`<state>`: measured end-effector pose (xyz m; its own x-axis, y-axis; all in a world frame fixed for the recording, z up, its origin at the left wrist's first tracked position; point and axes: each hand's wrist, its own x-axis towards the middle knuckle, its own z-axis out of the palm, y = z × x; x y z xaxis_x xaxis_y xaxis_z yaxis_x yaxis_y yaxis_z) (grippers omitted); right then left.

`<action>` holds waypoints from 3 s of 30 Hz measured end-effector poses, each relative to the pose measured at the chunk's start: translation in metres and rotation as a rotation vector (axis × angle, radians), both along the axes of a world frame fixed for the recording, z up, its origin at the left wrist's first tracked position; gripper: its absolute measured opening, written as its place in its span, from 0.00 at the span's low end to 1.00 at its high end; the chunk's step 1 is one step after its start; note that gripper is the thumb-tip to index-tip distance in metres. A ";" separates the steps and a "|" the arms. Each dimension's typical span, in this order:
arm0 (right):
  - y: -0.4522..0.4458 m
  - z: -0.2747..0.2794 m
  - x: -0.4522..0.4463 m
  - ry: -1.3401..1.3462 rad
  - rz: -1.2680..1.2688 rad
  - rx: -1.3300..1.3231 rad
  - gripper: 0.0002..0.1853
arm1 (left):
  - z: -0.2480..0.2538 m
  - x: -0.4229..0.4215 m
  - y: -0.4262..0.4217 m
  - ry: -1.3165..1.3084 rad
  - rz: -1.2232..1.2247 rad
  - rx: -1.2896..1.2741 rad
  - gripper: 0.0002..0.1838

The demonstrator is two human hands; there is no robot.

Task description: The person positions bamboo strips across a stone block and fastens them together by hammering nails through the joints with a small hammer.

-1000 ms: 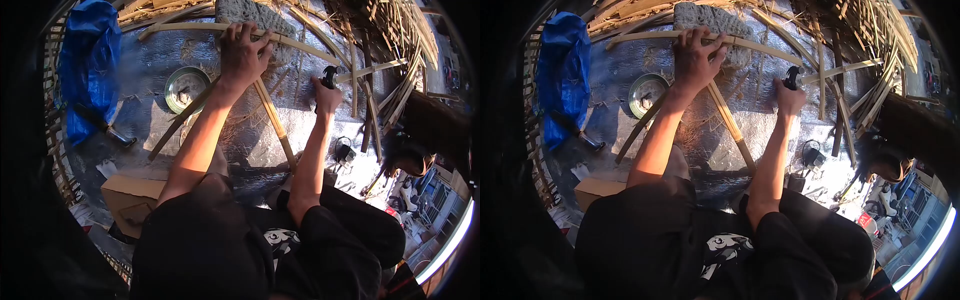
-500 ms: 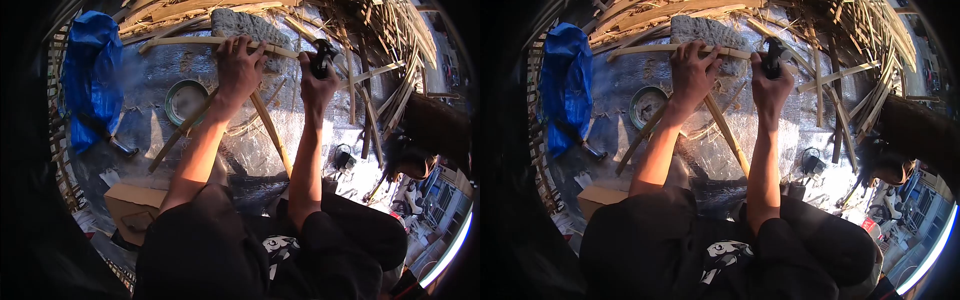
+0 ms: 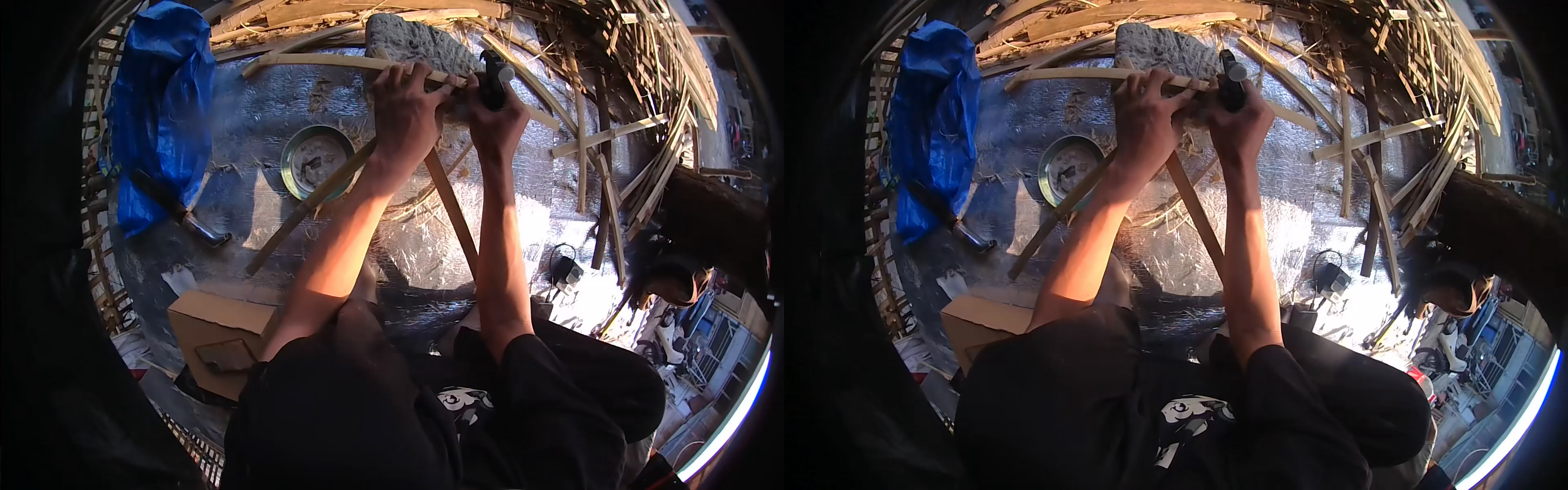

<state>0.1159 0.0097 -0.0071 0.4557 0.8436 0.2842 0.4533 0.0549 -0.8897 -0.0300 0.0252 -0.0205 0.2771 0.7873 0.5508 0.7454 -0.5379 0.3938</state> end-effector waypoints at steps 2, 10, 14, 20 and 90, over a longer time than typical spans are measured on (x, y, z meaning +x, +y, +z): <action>0.000 0.001 0.001 -0.078 0.010 -0.001 0.12 | 0.001 0.000 0.000 -0.004 -0.005 -0.013 0.26; 0.006 -0.007 0.002 -0.202 -0.005 0.043 0.16 | 0.006 -0.003 -0.001 0.052 -0.035 -0.012 0.25; 0.004 -0.001 0.001 -0.272 0.034 0.027 0.15 | 0.005 -0.003 0.000 0.058 -0.032 -0.013 0.26; 0.006 -0.004 0.003 -0.238 0.005 0.042 0.16 | 0.009 0.001 0.008 0.024 -0.070 0.007 0.16; -0.001 -0.005 0.002 0.027 -0.016 -0.006 0.15 | 0.032 -0.024 0.010 -0.086 -0.273 -0.131 0.18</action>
